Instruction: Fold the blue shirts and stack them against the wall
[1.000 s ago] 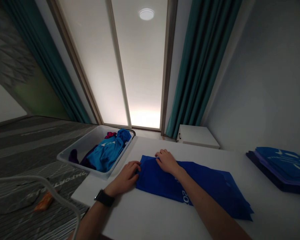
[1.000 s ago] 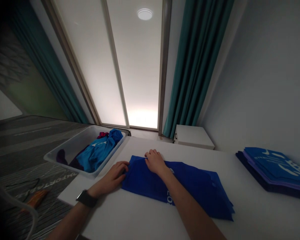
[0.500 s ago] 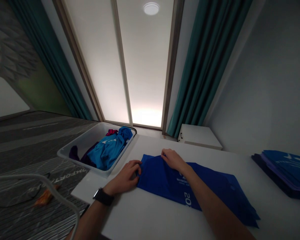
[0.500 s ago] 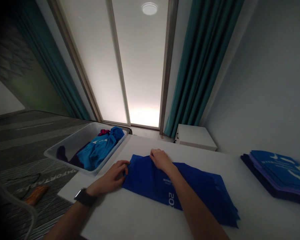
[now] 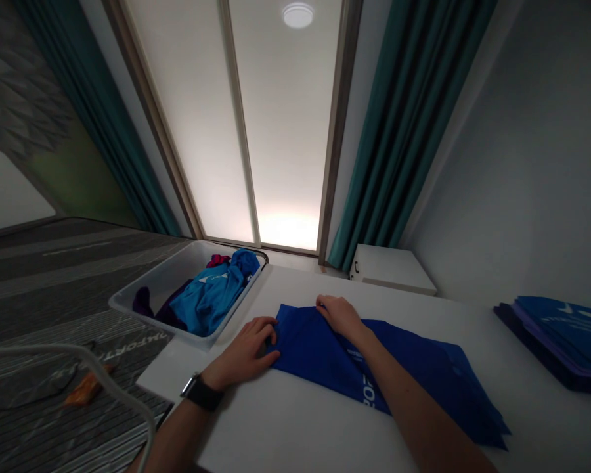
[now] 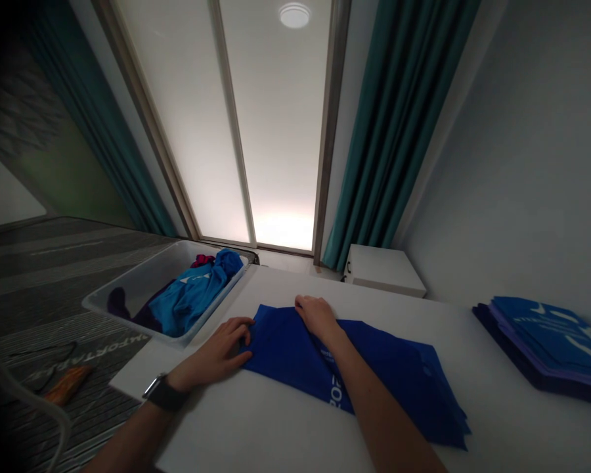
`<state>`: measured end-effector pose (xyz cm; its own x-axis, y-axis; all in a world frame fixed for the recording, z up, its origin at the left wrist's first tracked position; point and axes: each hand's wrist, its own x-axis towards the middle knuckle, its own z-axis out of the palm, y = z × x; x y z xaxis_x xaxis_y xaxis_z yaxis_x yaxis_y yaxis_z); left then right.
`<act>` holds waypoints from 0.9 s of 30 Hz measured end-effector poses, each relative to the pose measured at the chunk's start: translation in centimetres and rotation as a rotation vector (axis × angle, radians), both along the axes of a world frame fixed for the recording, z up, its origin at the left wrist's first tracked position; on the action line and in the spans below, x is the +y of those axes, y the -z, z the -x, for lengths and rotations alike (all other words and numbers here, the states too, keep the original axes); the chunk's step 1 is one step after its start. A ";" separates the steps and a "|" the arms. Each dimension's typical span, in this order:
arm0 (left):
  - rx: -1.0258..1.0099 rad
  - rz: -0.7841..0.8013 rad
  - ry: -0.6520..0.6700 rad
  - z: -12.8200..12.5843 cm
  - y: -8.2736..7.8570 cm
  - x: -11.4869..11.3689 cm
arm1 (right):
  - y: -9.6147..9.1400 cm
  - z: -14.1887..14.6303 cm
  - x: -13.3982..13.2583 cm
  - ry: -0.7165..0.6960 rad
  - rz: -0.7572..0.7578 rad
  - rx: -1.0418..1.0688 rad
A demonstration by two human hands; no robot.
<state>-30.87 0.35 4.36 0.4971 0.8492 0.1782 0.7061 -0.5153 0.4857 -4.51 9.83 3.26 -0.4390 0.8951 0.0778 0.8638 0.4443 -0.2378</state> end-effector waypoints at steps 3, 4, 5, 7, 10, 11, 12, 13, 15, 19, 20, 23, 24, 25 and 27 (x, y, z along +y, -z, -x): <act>0.011 -0.014 -0.008 -0.2 0.1 -0.1 | 0.2 -0.4 0.1 0.040 0.002 0.005; 0.012 -0.018 -0.008 -0.2 0.2 -0.1 | 0.2 -0.6 0.1 0.059 0.000 0.009; 0.010 -0.022 -0.007 -0.2 0.2 -0.1 | 0.3 -0.8 0.2 0.077 -0.002 0.015; 0.001 -0.034 -0.005 -0.2 0.2 -0.1 | 0.2 -1.3 0.5 0.107 0.001 0.022; -0.008 -0.048 -0.005 -0.1 0.2 0.0 | 0.0 -2.2 0.9 0.112 0.026 0.018; -0.009 -0.052 -0.005 -0.2 0.3 0.0 | -0.1 -2.6 1.0 0.103 0.035 0.017; -0.009 -0.055 -0.004 -0.2 0.2 0.1 | -0.2 -2.9 1.1 0.092 0.040 0.016; -0.010 -0.057 -0.005 -0.2 0.2 0.1 | -0.3 -3.3 1.1 0.080 0.043 0.016; -0.019 -0.056 -0.012 -0.2 0.2 0.2 | -0.4 -4.1 0.9 0.064 0.039 0.015; -0.055 -0.095 -0.107 -0.6 0.3 0.4 | 0.0 -5.4 -0.4 0.084 0.005 0.010; -0.053 -0.125 -0.129 -1.0 0.3 0.4 | 0.2 -5.6 -0.8 0.092 -0.010 0.006; 0.014 -0.220 -0.088 -2.8 0.0 0.2 | 0.6 -5.7 -1.9 0.108 -0.078 -0.026; 0.047 -0.241 -0.044 -3.7 -0.2 0.2 | 0.8 -5.6 -2.1 0.114 -0.103 -0.040; 0.077 -0.255 -0.002 -4.7 -0.4 0.3 | 0.9 -5.4 -2.4 0.121 -0.126 -0.053; 0.125 -0.268 0.062 -6.6 -0.5 0.7 | 1.1 -5.1 -2.8 0.137 -0.170 -0.070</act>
<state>-24.24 1.07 4.85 0.5785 0.7478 0.3258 0.7154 -0.6570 0.2376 0.58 6.98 2.21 -0.3234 0.9234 0.2067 0.9307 0.3499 -0.1068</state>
